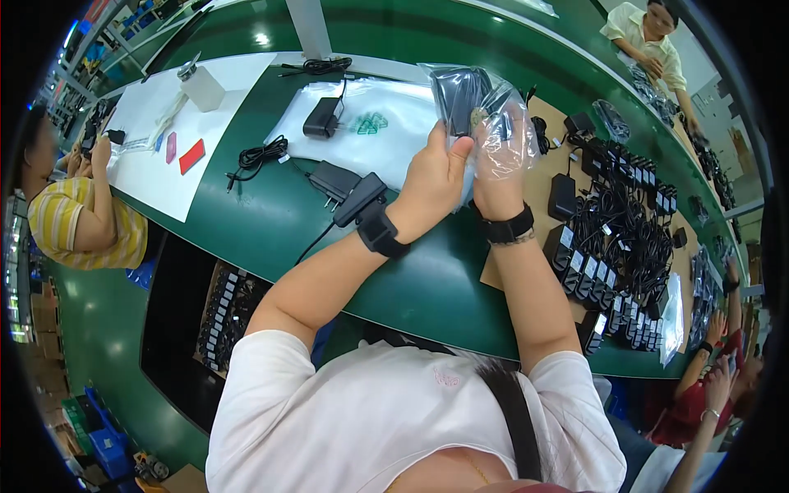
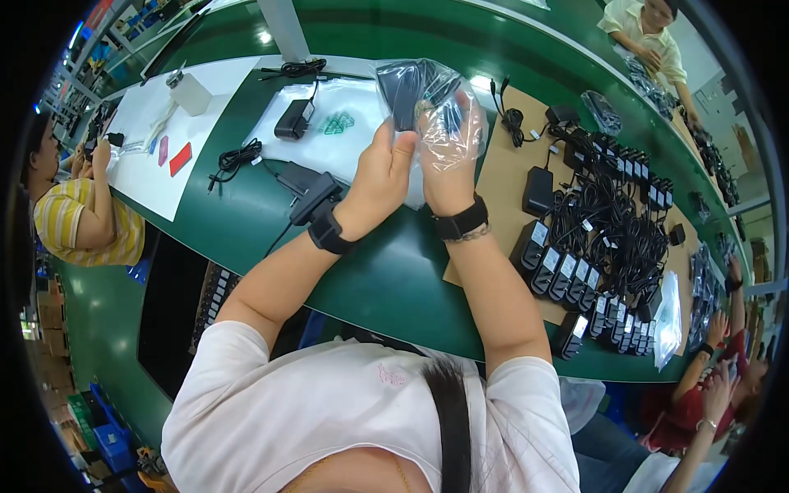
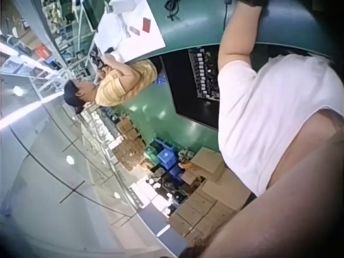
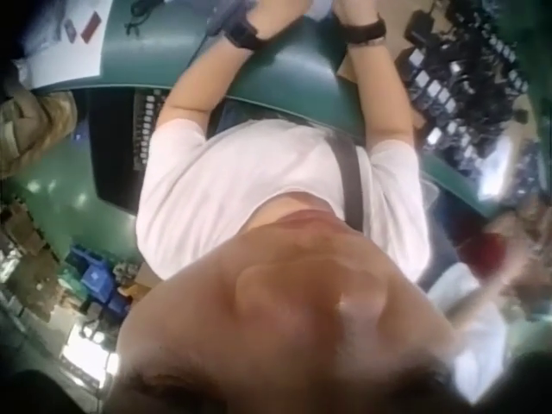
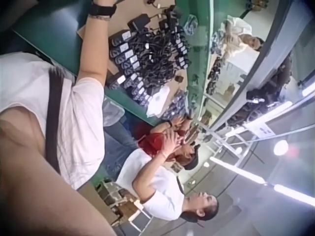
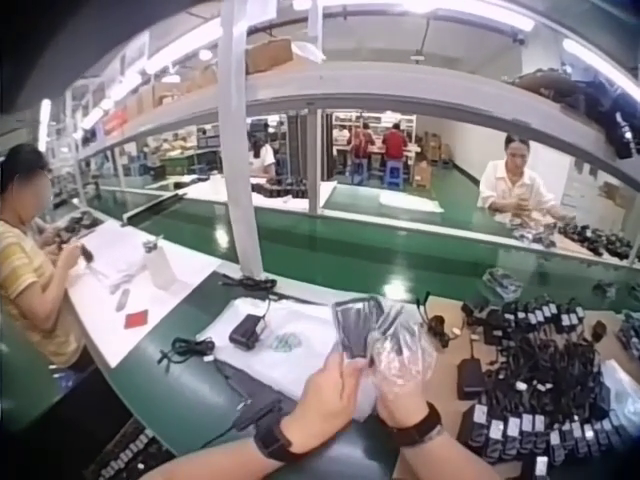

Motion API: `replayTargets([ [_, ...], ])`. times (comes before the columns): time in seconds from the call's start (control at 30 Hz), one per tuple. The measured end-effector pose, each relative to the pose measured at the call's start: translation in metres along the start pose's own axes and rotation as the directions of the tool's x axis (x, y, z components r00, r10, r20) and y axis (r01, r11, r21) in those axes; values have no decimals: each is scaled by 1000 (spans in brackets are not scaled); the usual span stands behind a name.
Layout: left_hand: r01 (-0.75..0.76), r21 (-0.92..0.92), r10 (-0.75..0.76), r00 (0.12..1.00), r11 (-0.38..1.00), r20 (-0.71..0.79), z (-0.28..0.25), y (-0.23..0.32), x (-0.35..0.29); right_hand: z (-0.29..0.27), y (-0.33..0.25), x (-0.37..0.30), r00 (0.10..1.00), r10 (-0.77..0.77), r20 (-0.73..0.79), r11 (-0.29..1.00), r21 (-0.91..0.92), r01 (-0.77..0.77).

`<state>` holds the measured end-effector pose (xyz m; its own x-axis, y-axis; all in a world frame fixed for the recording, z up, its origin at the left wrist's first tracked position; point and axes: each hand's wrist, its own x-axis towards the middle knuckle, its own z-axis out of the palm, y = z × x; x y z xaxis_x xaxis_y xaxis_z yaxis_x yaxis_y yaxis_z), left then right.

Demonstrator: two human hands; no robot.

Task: The person packages power adapters by hand, picking up an adapter, folding its cord, and sliding it into a plastic bag. The bagged item is then set aside on a cardboard sheet, and the process is repeated.

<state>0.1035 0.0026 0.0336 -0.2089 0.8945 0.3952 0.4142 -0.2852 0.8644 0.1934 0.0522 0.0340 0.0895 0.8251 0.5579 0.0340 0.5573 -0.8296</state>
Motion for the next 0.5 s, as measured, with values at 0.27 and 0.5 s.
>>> replayTargets([
  [0.27, 269, -611, -214, 963, 745, 163, -64, -2, 36, -21, -11, 15, 897, 297, 329, 914, 173, -366],
  [0.5, 355, -830, -224, 933, 430, 283, -34, -7, 16, -5, 7, -10, 926, -15, 377, 981, -176, 88],
])
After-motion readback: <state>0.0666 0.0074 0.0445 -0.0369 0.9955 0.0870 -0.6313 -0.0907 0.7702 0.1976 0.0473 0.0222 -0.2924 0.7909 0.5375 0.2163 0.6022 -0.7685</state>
